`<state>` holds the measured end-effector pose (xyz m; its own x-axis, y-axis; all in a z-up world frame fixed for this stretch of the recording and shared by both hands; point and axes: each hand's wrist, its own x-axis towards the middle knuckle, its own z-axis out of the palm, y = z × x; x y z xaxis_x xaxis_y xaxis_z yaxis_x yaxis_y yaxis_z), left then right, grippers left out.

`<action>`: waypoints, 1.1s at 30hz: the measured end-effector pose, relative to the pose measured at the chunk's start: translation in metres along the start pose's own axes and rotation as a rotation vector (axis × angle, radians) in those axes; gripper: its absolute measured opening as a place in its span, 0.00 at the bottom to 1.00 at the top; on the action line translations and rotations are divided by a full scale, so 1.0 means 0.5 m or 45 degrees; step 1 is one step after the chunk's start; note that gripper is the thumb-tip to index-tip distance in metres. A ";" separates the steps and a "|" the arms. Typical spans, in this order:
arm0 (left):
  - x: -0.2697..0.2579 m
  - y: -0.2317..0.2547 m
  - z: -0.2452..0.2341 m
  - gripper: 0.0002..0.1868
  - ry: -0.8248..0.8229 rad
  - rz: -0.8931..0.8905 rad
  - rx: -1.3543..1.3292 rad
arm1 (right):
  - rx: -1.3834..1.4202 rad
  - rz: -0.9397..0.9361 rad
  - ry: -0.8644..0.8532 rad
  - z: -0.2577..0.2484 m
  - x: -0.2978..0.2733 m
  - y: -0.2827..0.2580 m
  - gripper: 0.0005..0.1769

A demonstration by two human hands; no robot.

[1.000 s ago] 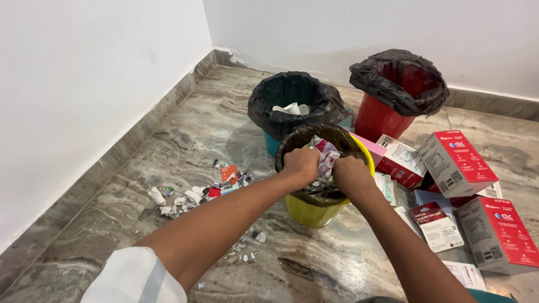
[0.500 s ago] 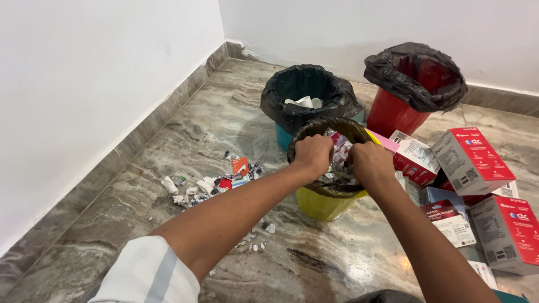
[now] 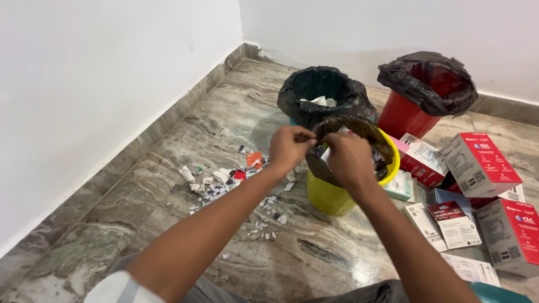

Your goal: The person sits on the floor and sorts through a pile of small debris, picking up pieces of paper, plastic, and packaging one by one. They place the collected items into a yellow trash bin lined with a black bag. The person continues this process, clearing the floor area of scattered waste.

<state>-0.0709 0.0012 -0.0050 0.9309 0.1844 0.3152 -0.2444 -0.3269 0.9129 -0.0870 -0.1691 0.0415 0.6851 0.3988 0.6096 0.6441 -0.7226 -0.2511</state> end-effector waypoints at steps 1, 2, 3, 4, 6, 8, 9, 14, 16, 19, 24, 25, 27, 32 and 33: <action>-0.011 -0.021 -0.025 0.06 -0.032 -0.034 -0.091 | 0.052 0.012 -0.030 0.013 -0.004 -0.020 0.13; -0.024 -0.042 -0.047 0.06 -0.024 -0.046 -0.085 | 0.104 0.024 -0.060 0.029 -0.010 -0.040 0.10; -0.042 -0.064 -0.070 0.05 -0.017 -0.061 -0.079 | 0.156 0.038 -0.092 0.046 -0.019 -0.056 0.07; -0.061 -0.087 -0.092 0.05 -0.009 -0.076 -0.073 | 0.192 0.026 -0.123 0.065 -0.027 -0.069 0.07; -0.100 -0.131 -0.138 0.05 -0.017 -0.168 -0.144 | 0.269 0.002 -0.188 0.115 -0.047 -0.087 0.09; -0.136 -0.172 -0.169 0.05 -0.039 -0.258 -0.129 | 0.414 0.043 -0.426 0.169 -0.072 -0.091 0.10; -0.155 -0.193 -0.182 0.05 -0.054 -0.304 -0.075 | 0.486 0.062 -0.547 0.197 -0.087 -0.091 0.11; -0.212 -0.278 -0.197 0.08 -0.289 -0.523 0.326 | 0.503 0.277 -0.781 0.303 -0.179 -0.067 0.10; -0.234 -0.304 -0.189 0.07 -0.393 -0.661 0.383 | 0.465 0.341 -0.803 0.325 -0.216 -0.054 0.10; -0.263 -0.336 -0.178 0.10 -0.432 -0.493 0.689 | 0.392 0.432 -0.800 0.340 -0.258 -0.043 0.11; -0.262 -0.349 -0.158 0.10 -0.752 -0.520 0.886 | 0.394 0.447 -0.715 0.330 -0.314 -0.067 0.16; -0.253 -0.344 -0.161 0.09 -0.817 -0.500 0.934 | 0.433 0.436 -0.733 0.329 -0.321 -0.079 0.16; -0.227 -0.330 -0.179 0.16 -0.870 -0.592 1.183 | 0.512 0.413 -0.772 0.329 -0.332 -0.107 0.16; -0.242 -0.300 -0.257 0.23 -1.128 -0.779 1.524 | 0.362 0.061 -0.839 0.348 -0.339 -0.150 0.18; -0.250 -0.297 -0.268 0.22 -1.198 -0.850 1.523 | 0.323 -0.082 -0.802 0.356 -0.338 -0.156 0.17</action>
<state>-0.1873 0.1507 -0.1452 0.7153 0.1330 -0.6861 0.1571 -0.9872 -0.0276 -0.1926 -0.0795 -0.1760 0.6609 0.7445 0.0945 0.6972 -0.5625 -0.4443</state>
